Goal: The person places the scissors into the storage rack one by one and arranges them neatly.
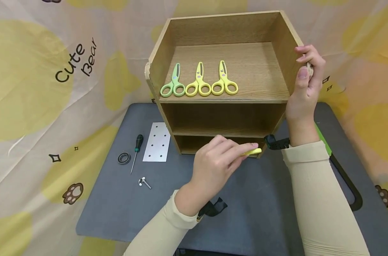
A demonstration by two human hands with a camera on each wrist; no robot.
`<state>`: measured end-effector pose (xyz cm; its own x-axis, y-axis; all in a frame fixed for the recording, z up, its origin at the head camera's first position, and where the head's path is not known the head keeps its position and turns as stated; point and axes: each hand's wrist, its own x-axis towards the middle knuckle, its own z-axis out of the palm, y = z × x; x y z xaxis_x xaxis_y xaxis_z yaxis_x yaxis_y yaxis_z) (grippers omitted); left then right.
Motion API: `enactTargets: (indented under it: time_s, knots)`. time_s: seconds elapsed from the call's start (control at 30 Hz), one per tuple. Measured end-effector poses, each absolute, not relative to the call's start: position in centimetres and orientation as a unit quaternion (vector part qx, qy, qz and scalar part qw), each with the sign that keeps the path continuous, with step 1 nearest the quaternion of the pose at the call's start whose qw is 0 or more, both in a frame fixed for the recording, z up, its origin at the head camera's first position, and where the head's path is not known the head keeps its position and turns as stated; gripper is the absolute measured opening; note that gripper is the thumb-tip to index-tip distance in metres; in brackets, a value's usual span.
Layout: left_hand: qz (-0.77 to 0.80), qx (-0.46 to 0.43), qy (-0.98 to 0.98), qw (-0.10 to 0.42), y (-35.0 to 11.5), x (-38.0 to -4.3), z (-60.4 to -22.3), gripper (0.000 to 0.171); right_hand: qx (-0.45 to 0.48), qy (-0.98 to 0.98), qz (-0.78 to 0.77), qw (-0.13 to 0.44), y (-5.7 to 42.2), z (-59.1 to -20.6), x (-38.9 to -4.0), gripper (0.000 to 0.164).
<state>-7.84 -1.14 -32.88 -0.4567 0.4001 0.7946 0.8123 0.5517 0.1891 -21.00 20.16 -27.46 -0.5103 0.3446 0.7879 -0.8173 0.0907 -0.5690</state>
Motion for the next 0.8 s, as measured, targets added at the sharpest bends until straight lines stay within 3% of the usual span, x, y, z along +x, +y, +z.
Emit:
enactTargets:
  time_s: [0.13, 0.33, 0.43, 0.6, 0.7, 0.8]
  knots:
    - [-0.292, -0.414, -0.739, 0.445, -0.8, -8.2, -30.8, 0.015, 0.209, -0.576, 0.646, 0.455, 20.3, -27.5, -21.2, 0.014]
    - [-0.235, -0.461, -0.647, 0.561, -0.4, -9.8, -29.3, 0.014, 0.218, -0.573, 0.645, 0.456, 20.2, -27.7, -21.3, 0.016]
    - [-0.200, -0.470, -0.627, 0.588, -0.1, -10.8, -29.3, 0.015, 0.222, -0.574, 0.642, 0.457, 20.2, -27.8, -21.3, 0.019]
    - [-0.134, -0.464, -0.608, 0.630, 0.6, -12.4, -29.4, 0.018, 0.231, -0.569, 0.639, 0.463, 20.2, -28.0, -21.3, 0.049]
    - [-0.128, -0.450, -0.620, 0.630, 1.0, -13.5, -29.5, 0.019, 0.230, -0.571, 0.638, 0.463, 20.1, -27.7, -21.1, 0.053]
    - [-0.140, -0.437, -0.645, 0.612, 1.3, -14.7, -30.0, 0.023, 0.226, -0.574, 0.641, 0.457, 20.0, -27.5, -20.8, 0.041]
